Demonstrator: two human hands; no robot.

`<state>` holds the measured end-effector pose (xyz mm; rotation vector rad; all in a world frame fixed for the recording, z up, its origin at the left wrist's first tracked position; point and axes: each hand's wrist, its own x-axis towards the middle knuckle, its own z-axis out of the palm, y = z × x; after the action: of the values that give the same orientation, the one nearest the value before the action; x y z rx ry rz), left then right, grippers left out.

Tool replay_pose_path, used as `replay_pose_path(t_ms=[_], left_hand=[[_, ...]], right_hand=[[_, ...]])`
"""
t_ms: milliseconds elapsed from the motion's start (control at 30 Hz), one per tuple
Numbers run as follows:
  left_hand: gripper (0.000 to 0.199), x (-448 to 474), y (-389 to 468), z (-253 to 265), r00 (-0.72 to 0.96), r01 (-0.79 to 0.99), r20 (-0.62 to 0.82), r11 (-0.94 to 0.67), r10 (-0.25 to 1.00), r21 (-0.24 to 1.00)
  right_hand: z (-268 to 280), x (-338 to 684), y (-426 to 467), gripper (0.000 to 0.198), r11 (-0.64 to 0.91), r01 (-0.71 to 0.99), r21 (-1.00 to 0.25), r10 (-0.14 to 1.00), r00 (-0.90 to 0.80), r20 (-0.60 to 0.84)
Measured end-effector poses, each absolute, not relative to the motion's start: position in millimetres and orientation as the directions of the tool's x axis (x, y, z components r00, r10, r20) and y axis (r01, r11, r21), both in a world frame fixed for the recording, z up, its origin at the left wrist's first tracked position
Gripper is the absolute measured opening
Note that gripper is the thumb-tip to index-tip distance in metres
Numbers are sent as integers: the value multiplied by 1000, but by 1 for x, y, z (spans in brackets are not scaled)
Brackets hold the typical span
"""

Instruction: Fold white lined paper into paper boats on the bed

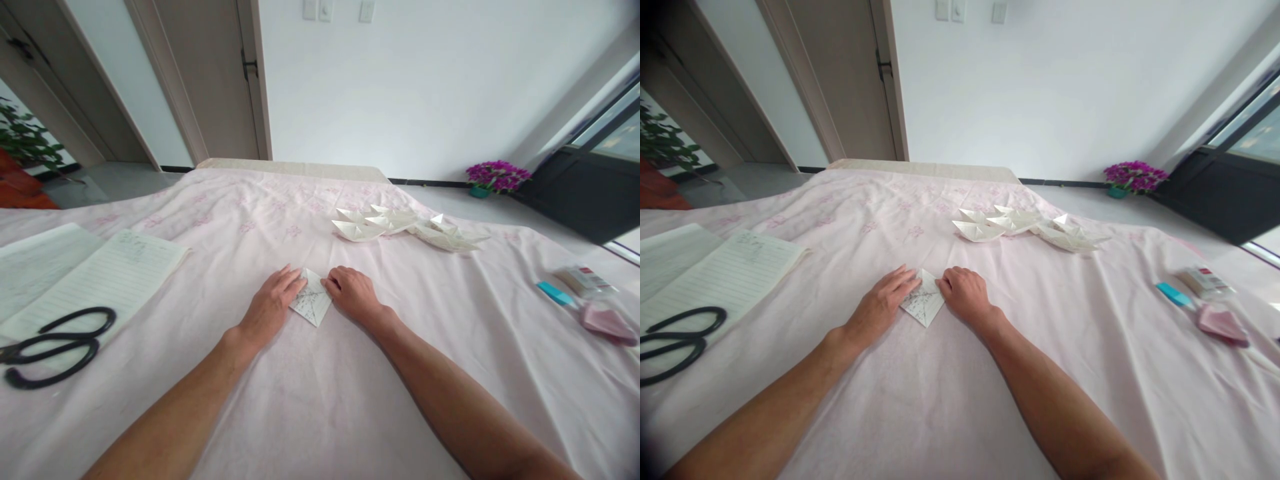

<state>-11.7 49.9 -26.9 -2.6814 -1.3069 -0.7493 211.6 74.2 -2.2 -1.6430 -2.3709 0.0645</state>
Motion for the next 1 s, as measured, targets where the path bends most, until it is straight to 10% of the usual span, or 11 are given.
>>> replay_pose_path(t_ms=[1000], left_hand=[[42, 18, 25, -19, 574, 796, 331, -605, 749, -13]], right_hand=[[0, 207, 73, 27, 317, 933, -169, 940, -285, 189]])
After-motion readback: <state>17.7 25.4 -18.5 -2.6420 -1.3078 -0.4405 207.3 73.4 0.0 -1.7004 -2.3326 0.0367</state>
